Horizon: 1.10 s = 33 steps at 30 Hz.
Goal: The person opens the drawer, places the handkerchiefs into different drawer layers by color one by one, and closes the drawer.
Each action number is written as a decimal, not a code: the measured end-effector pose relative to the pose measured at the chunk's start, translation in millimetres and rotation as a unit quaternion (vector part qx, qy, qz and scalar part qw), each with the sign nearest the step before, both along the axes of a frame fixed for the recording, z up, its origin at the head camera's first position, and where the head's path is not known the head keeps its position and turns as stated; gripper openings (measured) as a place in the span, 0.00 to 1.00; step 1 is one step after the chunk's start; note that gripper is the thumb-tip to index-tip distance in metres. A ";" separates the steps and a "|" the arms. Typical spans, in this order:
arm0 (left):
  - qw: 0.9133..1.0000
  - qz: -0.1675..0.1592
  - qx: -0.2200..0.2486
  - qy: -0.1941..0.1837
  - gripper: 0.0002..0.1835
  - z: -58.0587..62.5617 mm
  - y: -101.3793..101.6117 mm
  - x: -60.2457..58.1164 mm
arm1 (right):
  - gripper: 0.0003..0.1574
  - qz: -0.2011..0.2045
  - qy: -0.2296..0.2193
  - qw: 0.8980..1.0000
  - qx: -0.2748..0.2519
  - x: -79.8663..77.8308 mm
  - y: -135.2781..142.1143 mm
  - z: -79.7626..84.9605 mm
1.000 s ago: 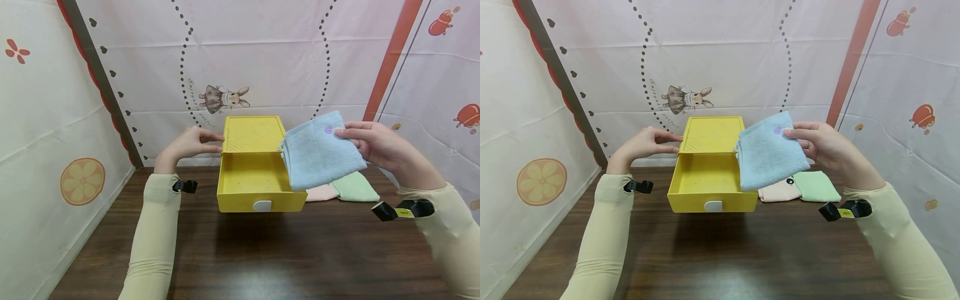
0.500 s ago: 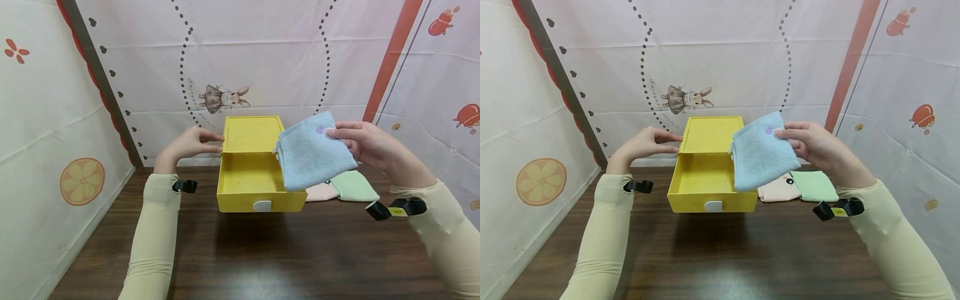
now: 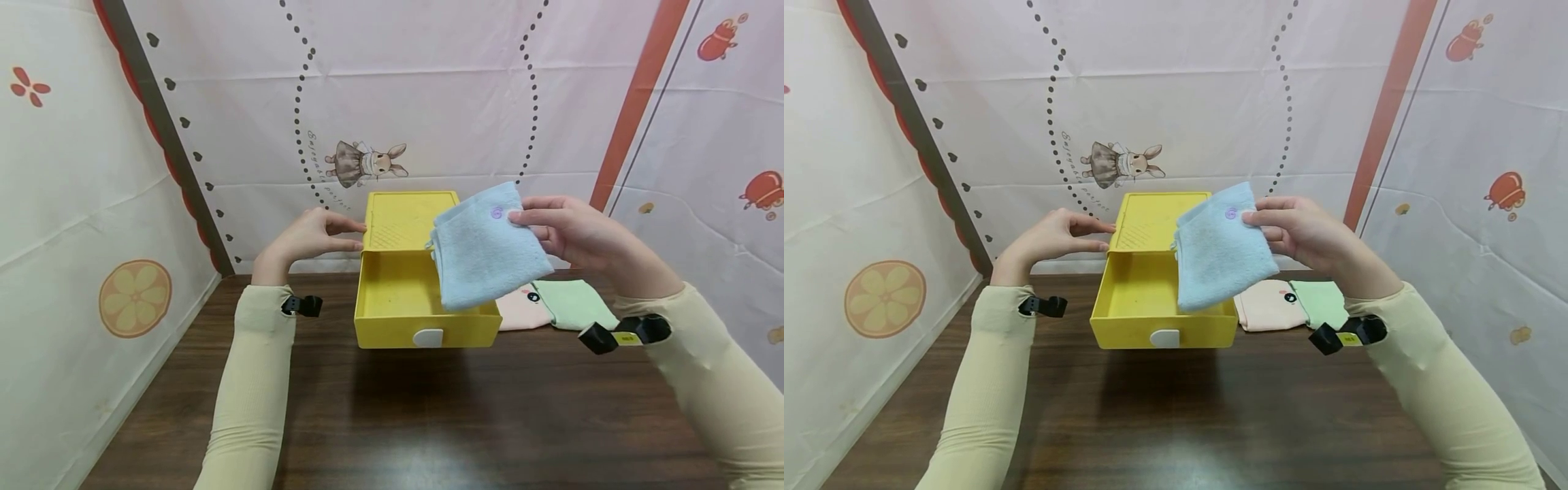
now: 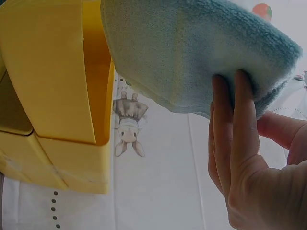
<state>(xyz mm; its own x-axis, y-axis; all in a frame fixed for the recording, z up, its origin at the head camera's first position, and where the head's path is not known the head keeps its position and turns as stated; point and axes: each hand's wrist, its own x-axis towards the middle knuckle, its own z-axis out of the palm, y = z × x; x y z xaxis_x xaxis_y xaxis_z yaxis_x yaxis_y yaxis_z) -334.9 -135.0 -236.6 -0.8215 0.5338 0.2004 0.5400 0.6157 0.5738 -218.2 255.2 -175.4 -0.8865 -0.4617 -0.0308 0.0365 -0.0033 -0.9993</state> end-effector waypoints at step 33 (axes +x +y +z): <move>1.000 -0.002 0.001 0.002 0.24 -0.9 -0.8 -1.8 | 0.22 0.000 -0.040 0.997 0.067 -6.8 -22.6 -13.7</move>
<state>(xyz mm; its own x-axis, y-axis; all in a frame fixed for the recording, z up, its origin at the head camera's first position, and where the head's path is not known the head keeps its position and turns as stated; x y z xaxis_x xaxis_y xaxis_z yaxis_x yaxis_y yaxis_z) -336.7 -135.9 -237.5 -0.8190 0.5361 0.2043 0.5441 0.6129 0.5730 -225.0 232.6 -189.1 -0.8783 -0.4493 -0.1636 0.1163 0.1310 -0.9845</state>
